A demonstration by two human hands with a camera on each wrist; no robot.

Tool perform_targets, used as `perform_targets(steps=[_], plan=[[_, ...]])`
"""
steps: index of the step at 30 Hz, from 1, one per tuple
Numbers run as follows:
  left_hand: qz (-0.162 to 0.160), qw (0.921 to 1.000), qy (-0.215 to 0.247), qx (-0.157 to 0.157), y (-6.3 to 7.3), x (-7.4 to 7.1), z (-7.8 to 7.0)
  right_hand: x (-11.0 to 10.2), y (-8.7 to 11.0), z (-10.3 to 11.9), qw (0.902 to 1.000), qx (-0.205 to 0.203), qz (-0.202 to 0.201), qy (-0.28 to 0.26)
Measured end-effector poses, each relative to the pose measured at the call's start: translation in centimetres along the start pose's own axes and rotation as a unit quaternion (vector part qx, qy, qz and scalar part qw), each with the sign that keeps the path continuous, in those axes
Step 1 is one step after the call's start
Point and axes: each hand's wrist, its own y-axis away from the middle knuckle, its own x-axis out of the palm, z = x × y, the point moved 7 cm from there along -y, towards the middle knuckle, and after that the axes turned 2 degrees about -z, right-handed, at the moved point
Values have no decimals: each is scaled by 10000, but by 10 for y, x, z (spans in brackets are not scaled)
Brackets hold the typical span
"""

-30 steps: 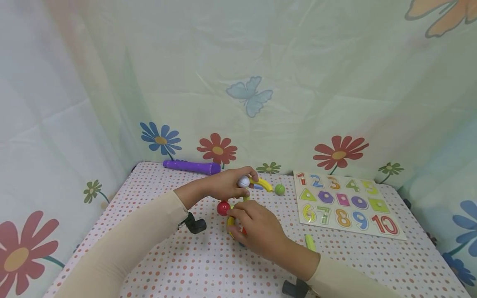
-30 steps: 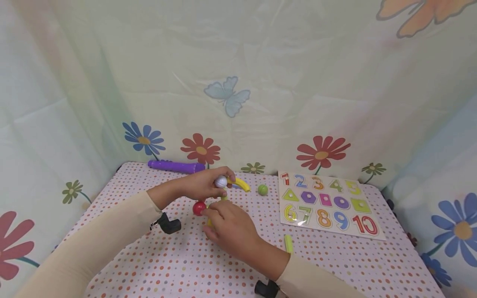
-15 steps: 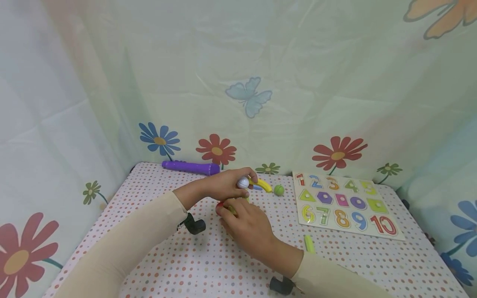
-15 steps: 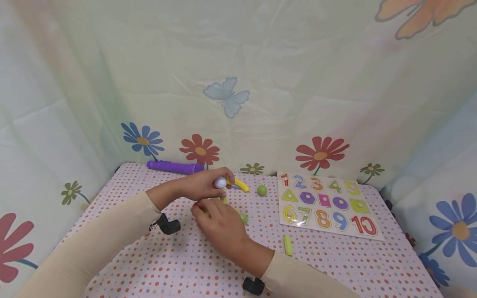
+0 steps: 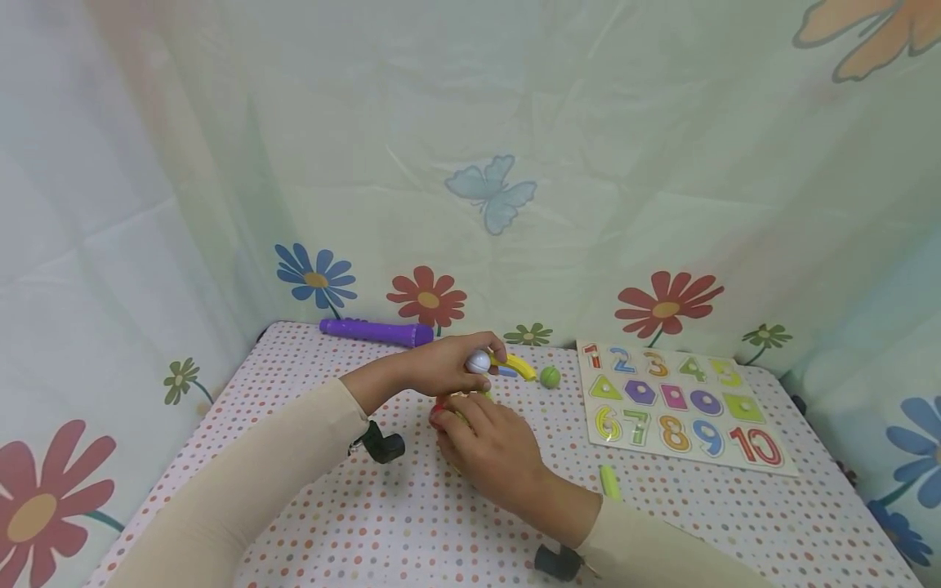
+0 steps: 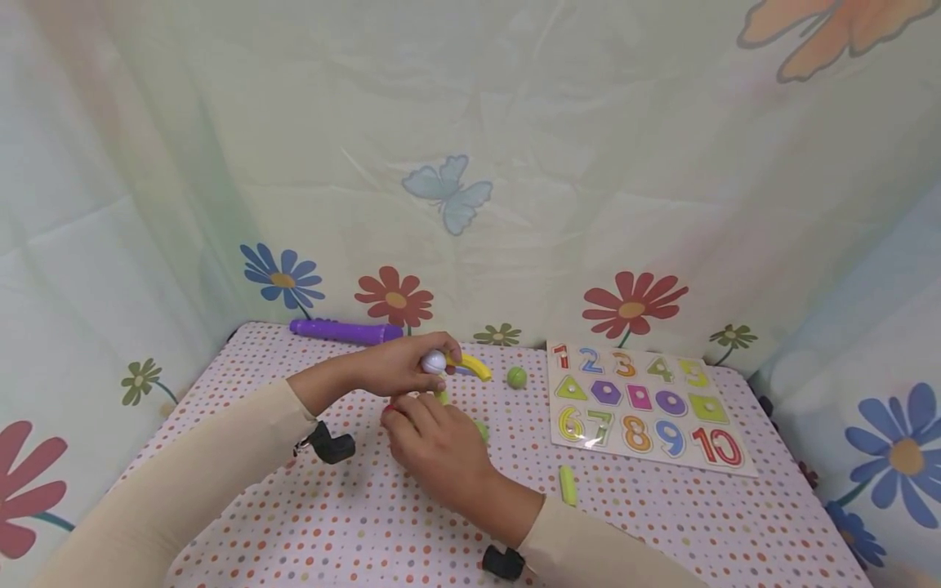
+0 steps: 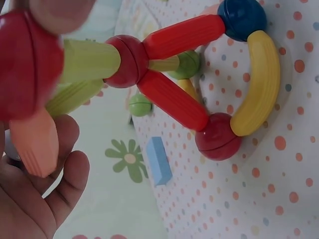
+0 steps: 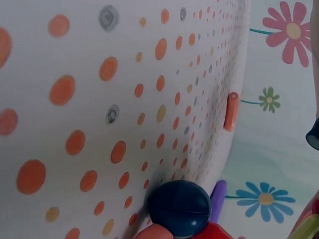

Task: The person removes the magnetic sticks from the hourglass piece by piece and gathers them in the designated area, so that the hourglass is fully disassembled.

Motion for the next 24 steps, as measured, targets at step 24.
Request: perform_targets(steps=[24], plan=[[-296,9994,167,-33,10,-1,13,-34,24,-28,9976,22,-505,-482]])
